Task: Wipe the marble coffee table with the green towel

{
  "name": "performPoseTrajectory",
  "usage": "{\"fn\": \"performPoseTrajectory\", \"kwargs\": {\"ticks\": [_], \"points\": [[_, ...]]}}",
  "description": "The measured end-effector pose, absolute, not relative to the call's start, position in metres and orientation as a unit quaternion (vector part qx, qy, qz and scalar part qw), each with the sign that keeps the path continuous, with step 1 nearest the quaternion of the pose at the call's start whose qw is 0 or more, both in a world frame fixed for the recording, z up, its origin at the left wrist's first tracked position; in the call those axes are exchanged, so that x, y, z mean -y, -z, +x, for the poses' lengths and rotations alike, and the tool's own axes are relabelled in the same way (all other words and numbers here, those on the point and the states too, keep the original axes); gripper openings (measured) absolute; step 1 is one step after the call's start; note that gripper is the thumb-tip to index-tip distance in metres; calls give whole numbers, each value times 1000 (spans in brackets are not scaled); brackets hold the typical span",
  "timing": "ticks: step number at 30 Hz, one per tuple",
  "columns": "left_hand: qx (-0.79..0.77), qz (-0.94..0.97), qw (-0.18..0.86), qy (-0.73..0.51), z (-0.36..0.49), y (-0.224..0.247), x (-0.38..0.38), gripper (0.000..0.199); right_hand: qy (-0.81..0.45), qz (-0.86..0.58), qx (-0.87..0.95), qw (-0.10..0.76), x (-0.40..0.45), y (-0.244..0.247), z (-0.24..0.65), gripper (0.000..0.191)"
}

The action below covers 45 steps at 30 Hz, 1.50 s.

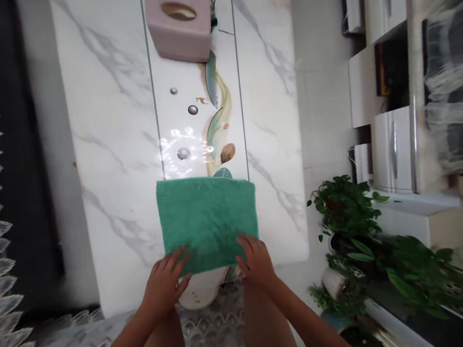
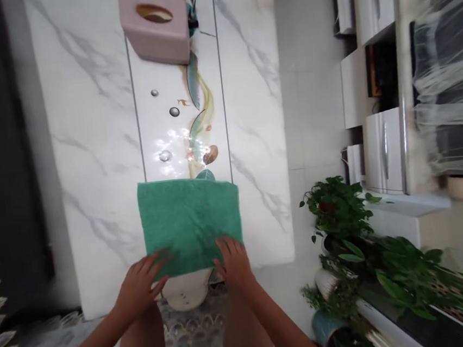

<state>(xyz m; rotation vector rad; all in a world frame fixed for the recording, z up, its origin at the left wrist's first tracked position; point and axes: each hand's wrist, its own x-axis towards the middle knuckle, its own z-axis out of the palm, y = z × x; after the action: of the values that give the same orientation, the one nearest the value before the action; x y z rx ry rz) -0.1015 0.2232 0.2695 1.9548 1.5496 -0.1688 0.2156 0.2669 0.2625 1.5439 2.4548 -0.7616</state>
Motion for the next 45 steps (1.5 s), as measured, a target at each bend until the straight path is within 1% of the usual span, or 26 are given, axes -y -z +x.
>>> {"fn": "performPoseTrajectory", "kwargs": {"ticks": [3,5,7,10,12,16,18,20,21,23,25,26,29,32,35,37,38,40,41,43,45], "points": [[-642,722,257,10,-66,-214,-278,55,224,556,-799,39,-295,-209,177,55],[-668,702,247,12,-42,-183,-317,59,207,568,-796,40,-318,-178,159,57],[-684,690,239,10,-24,-164,-345,61,198,565,-800,34,-339,-158,153,58],[-688,688,229,-12,-9,-158,-380,62,187,573,-798,21,-384,-150,160,60],[-690,689,222,-37,-3,-161,-418,62,175,592,-787,16,-434,-153,165,61],[-687,696,183,-99,12,-159,-545,63,141,603,-785,-7,-565,-157,167,60],[-675,710,157,-125,19,-154,-608,55,124,595,-794,-25,-623,-156,166,57],[-666,719,139,-145,26,-150,-644,51,114,587,-801,-38,-660,-154,165,60],[-668,715,136,-153,29,-149,-650,52,111,584,-803,-42,-669,-154,166,61],[-681,699,148,-159,35,-150,-637,55,110,584,-803,-46,-666,-154,169,59],[-691,686,175,-147,44,-154,-596,63,115,574,-810,-38,-636,-157,179,58],[-693,683,188,-136,48,-157,-569,64,119,564,-816,-28,-611,-159,187,59],[-688,683,230,-91,64,-163,-472,64,140,547,-825,17,-506,-165,218,64],[-680,674,288,-22,79,-162,-363,63,187,574,-795,66,-372,-163,248,67],[-674,656,337,42,90,-157,-256,58,220,610,-756,87,-253,-155,265,70],[-675,651,340,65,94,-152,-203,54,218,629,-741,84,-207,-148,270,73],[-676,653,334,71,95,-150,-186,53,218,633,-739,80,-197,-146,270,73],[-676,660,318,78,95,-148,-178,51,230,620,-746,77,-204,-144,272,73],[-670,669,313,79,96,-149,-188,52,240,607,-753,77,-219,-144,272,71],[-648,692,309,73,99,-152,-236,54,256,583,-768,71,-269,-147,275,68],[-628,717,299,52,107,-159,-313,57,243,575,-780,48,-340,-151,281,66]]}}
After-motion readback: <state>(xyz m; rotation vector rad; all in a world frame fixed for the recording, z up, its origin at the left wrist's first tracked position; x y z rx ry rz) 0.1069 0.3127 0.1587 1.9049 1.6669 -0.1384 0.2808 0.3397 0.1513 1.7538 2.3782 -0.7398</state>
